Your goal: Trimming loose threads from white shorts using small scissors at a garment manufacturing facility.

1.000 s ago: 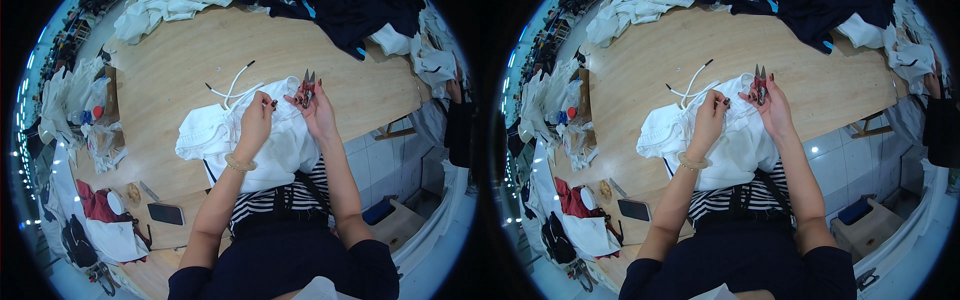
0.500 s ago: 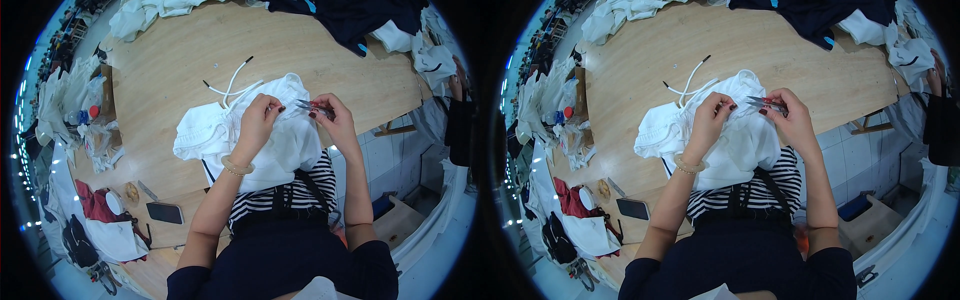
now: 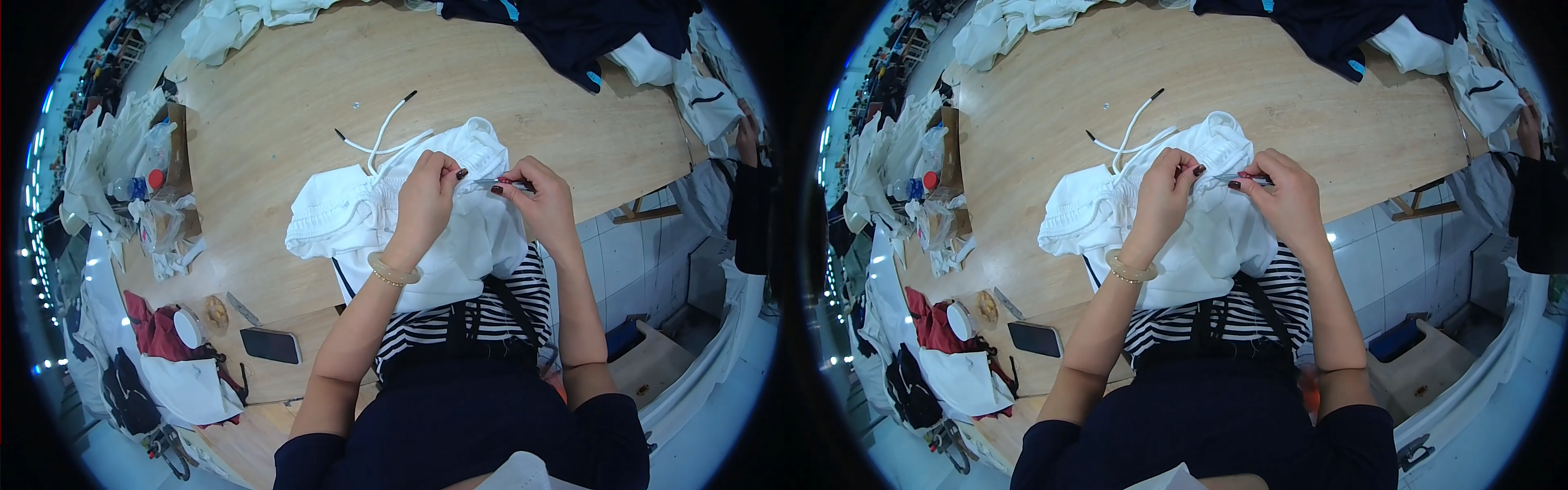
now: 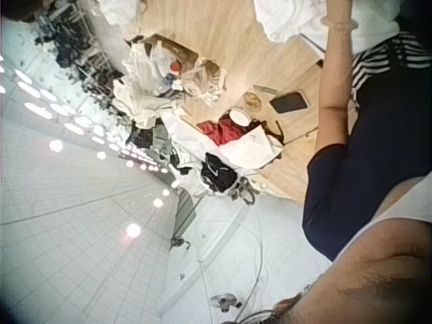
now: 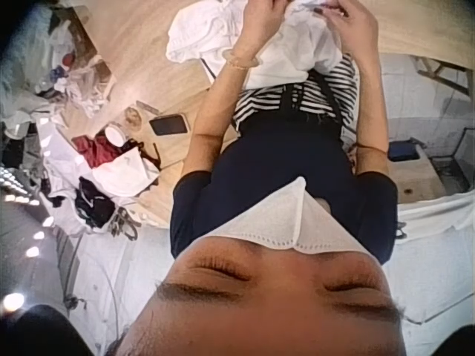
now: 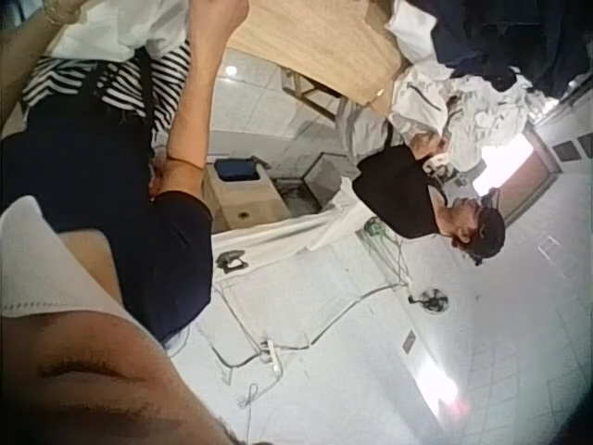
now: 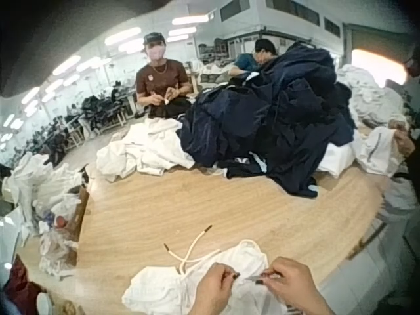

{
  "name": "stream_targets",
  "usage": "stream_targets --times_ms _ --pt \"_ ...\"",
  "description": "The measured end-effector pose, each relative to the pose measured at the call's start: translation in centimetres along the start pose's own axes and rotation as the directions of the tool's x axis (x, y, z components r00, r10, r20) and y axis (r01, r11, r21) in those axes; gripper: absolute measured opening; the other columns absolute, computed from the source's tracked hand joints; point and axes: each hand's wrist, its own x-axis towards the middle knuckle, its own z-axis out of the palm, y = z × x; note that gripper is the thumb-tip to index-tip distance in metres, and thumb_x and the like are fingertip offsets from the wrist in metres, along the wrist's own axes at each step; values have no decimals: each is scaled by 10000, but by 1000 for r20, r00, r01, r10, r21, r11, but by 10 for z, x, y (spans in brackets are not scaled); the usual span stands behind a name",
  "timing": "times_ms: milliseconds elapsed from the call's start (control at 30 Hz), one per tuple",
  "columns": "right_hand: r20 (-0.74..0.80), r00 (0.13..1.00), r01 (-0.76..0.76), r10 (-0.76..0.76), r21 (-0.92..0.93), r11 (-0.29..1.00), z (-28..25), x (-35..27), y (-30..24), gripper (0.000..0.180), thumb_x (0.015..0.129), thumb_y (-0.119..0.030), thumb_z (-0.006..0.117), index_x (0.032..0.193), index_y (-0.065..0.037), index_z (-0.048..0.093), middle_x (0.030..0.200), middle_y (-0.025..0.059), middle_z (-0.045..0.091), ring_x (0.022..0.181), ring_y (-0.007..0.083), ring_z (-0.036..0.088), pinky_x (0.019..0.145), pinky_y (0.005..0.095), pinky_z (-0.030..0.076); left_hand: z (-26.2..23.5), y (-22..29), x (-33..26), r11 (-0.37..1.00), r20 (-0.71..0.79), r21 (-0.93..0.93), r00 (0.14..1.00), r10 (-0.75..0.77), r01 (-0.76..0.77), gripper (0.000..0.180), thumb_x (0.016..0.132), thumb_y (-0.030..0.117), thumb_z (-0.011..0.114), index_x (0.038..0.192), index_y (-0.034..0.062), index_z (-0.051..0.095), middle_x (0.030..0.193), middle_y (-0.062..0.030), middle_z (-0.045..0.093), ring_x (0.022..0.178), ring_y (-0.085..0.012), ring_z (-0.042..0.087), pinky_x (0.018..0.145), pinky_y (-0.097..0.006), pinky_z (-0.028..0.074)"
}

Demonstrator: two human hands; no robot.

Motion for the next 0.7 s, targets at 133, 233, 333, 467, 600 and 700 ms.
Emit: stream_targets --times_ms 133,233,333,467,600,700 --pt "-21 1000 8 -8 35 999 4 2 -3 194 747 -149 730 799 -24 591 790 66 621 714 233 603 635 328 474 1 2 -1 1000 -13 17 1000 -11 11 69 858 39 596 883 -12 557 817 -122 550 694 -248 545 640 -330 444" --pt "-7 999 40 -41 -42 998 5 3 -4 209 745 -172 736 787 -27 591 782 66 616 703 237 595 618 328 464 1 1 -1 1000 -8 20 1000 -17 17 77 864 59 597 884 0 552 834 -119 552 707 -272 556 633 -351 446" --pt "-15 998 61 -62 -67 996 7 3 -6 211 741 -182 738 785 -34 594 770 62 611 704 239 593 610 333 457 1 1 -2 1000 -6 13 1000 -12 12 83 868 74 598 883 10 548 848 -115 552 717 -293 564 625 -370 448" --pt "-10 995 94 -95 -91 991 9 5 -11 205 733 -175 741 782 -37 597 766 58 610 725 243 598 625 340 459 1 -1 -1 999 -4 -33 1000 7 -7 82 866 66 600 882 5 547 844 -119 551 713 -289 562 624 -364 448" --pt "3 997 75 -75 -86 993 6 5 -11 195 730 -161 740 784 -38 600 770 56 612 730 241 599 634 343 462 0 -1 -2 998 2 -54 1000 -8 8 86 863 64 604 881 3 547 844 -123 552 713 -284 563 627 -360 450" --pt "51 997 57 -54 -50 997 0 8 -13 195 727 -164 740 783 -38 601 770 55 613 728 240 599 633 338 460 -2 -2 -1 997 17 -69 1000 -17 18 86 862 64 606 881 3 548 845 -123 555 716 -281 564 632 -358 452"
